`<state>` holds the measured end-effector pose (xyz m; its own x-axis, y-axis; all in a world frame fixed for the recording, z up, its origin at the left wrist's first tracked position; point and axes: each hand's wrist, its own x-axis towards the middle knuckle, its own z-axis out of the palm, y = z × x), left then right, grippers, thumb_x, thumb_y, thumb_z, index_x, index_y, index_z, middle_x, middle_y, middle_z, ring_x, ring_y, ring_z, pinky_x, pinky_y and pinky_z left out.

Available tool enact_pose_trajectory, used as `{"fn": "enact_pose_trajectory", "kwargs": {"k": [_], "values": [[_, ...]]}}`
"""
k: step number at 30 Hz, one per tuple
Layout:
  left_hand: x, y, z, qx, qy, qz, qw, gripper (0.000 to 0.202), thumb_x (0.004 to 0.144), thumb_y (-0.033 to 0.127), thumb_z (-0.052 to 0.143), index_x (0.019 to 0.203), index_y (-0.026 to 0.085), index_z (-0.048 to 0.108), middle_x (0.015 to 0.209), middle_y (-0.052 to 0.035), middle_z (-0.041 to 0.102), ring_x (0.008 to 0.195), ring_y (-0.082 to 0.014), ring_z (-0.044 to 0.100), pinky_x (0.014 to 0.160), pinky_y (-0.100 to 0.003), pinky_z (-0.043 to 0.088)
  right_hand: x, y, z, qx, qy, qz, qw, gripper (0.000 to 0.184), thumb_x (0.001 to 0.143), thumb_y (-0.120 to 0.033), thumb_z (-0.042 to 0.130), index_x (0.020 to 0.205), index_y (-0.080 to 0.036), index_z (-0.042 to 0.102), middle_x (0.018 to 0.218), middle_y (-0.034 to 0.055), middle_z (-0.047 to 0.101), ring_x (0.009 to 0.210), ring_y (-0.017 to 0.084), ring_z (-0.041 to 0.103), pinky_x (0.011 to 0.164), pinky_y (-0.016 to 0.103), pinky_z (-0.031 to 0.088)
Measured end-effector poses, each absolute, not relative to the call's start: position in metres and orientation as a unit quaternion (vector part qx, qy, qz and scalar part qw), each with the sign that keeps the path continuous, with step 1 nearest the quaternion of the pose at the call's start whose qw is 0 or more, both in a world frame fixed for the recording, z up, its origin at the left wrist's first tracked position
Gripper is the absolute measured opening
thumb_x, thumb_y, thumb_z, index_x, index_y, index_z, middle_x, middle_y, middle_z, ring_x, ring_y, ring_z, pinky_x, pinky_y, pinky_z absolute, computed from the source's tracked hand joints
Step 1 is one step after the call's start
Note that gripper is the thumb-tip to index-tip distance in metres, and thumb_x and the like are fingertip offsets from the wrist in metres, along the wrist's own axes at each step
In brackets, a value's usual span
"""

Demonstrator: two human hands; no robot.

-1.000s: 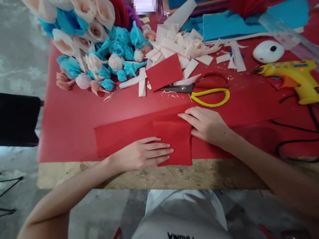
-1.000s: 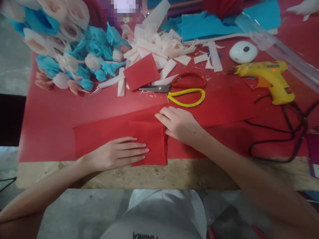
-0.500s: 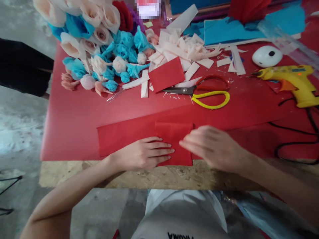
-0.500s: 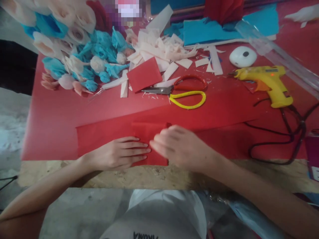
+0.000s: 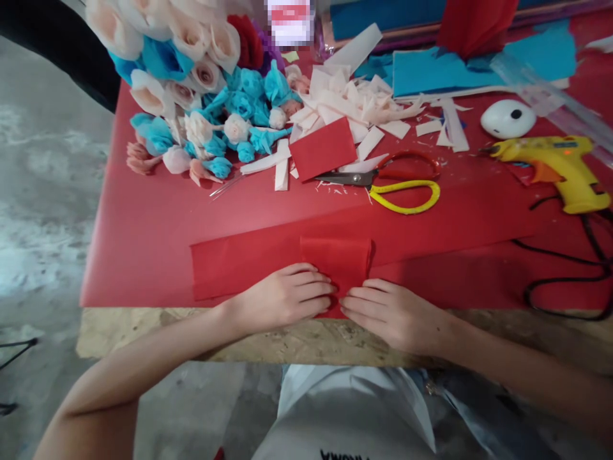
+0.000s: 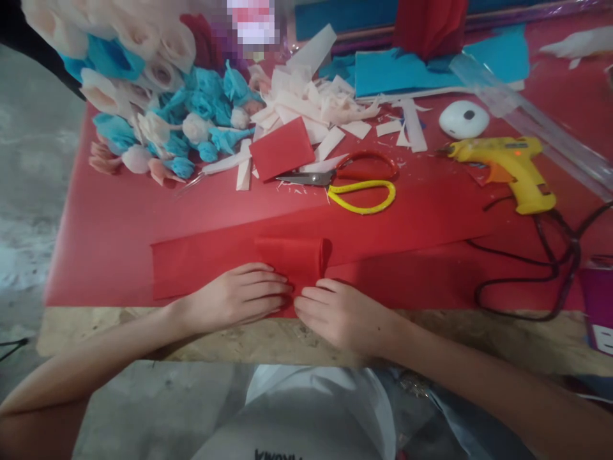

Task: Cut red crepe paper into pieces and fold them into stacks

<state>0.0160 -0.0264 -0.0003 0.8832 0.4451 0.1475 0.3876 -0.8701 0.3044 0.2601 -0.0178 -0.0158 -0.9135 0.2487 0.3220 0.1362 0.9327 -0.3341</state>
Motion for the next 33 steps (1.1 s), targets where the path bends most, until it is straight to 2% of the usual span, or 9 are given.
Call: {"fn": "enact_pose_trajectory", "kwargs": {"k": [4,7,12,16,20,24,29,33], "values": [[0.022,-0.026,-0.001,0.967,0.218,0.086,0.101,0.024,0.09,0.01,0.043,0.107,0.014,0.06,0.11,-0.0047,0.066,0.101,-0.0169,0.06,0.094,-0.032,0.048,0.257,-0.021,-0.017,-0.204,-0.956,0.107,0.183,0.035,0.089,-0.009,0.031,0.096,-0.007,0.065,0.095,0.0098,0.067,0.084,0.019,0.053,0.076,0.034,0.043],[0.022,-0.029,-0.004,0.967,0.237,0.049,0.085,0.03,0.089,0.011,0.044,0.118,0.013,0.054,0.117,-0.0058,0.062,0.109,-0.0184,0.056,0.099,-0.033,0.045,0.255,-0.022,-0.015,-0.25,-0.95,0.071,0.174,0.031,0.087,-0.009,0.036,0.097,-0.008,0.065,0.096,0.0102,0.067,0.088,0.021,0.052,0.08,0.036,0.041],[0.024,-0.029,-0.004,0.952,0.3,0.007,0.065,0.041,0.095,0.032,0.035,0.13,0.011,0.043,0.138,-0.0084,0.045,0.126,-0.0184,0.043,0.108,-0.035,0.034,0.253,-0.021,-0.012,-0.255,-0.949,0.062,0.173,0.03,0.085,-0.01,0.038,0.093,-0.01,0.066,0.094,0.0098,0.067,0.092,0.021,0.052,0.083,0.037,0.041],[0.025,-0.026,-0.001,0.941,0.328,-0.032,0.075,0.056,0.094,0.045,0.032,0.137,0.01,0.032,0.147,-0.0087,0.03,0.136,-0.0187,0.028,0.114,-0.037,0.022,0.251,-0.018,-0.012,-0.261,-0.946,0.069,0.181,0.026,0.083,-0.01,0.041,0.088,-0.011,0.067,0.102,0.0116,0.066,0.098,0.023,0.053,0.086,0.038,0.044],[0.023,-0.023,-0.002,0.933,0.35,-0.044,0.069,0.068,0.091,0.053,0.032,0.14,0.007,0.025,0.149,-0.011,0.023,0.138,-0.0203,0.023,0.114,-0.037,0.017,0.247,-0.014,-0.013,-0.254,-0.946,0.063,0.191,0.026,0.082,-0.008,0.042,0.081,-0.01,0.067,0.105,0.0147,0.065,0.102,0.024,0.056,0.088,0.04,0.047],[0.021,-0.02,-0.003,0.929,0.363,-0.048,0.06,0.077,0.087,0.061,0.03,0.14,0.004,0.024,0.149,-0.0143,0.021,0.138,-0.0229,0.021,0.114,-0.037,0.016,0.245,-0.012,-0.015,-0.252,-0.946,0.065,0.195,0.023,0.08,-0.005,0.044,0.079,-0.008,0.067,0.104,0.0164,0.066,0.099,0.025,0.059,0.088,0.041,0.049],[0.021,-0.016,-0.004,0.928,0.365,-0.039,0.067,0.084,0.084,0.066,0.031,0.139,0.002,0.025,0.148,-0.0161,0.022,0.137,-0.024,0.023,0.114,-0.037,0.016,0.241,-0.01,-0.022,-0.273,-0.94,0.06,0.197,0.026,0.081,-0.007,0.044,0.096,-0.004,0.065,0.105,0.0168,0.065,0.1,0.025,0.059,0.088,0.04,0.05],[0.021,-0.015,-0.006,0.928,0.366,-0.036,0.068,0.085,0.084,0.065,0.033,0.139,0.001,0.024,0.148,-0.0167,0.022,0.138,-0.0246,0.021,0.114,-0.037,0.014,0.235,-0.006,-0.025,-0.299,-0.936,0.065,0.176,0.038,0.082,-0.009,0.043,0.115,0.001,0.056,0.122,0.021,0.057,0.116,0.029,0.05,0.096,0.043,0.045]]}}
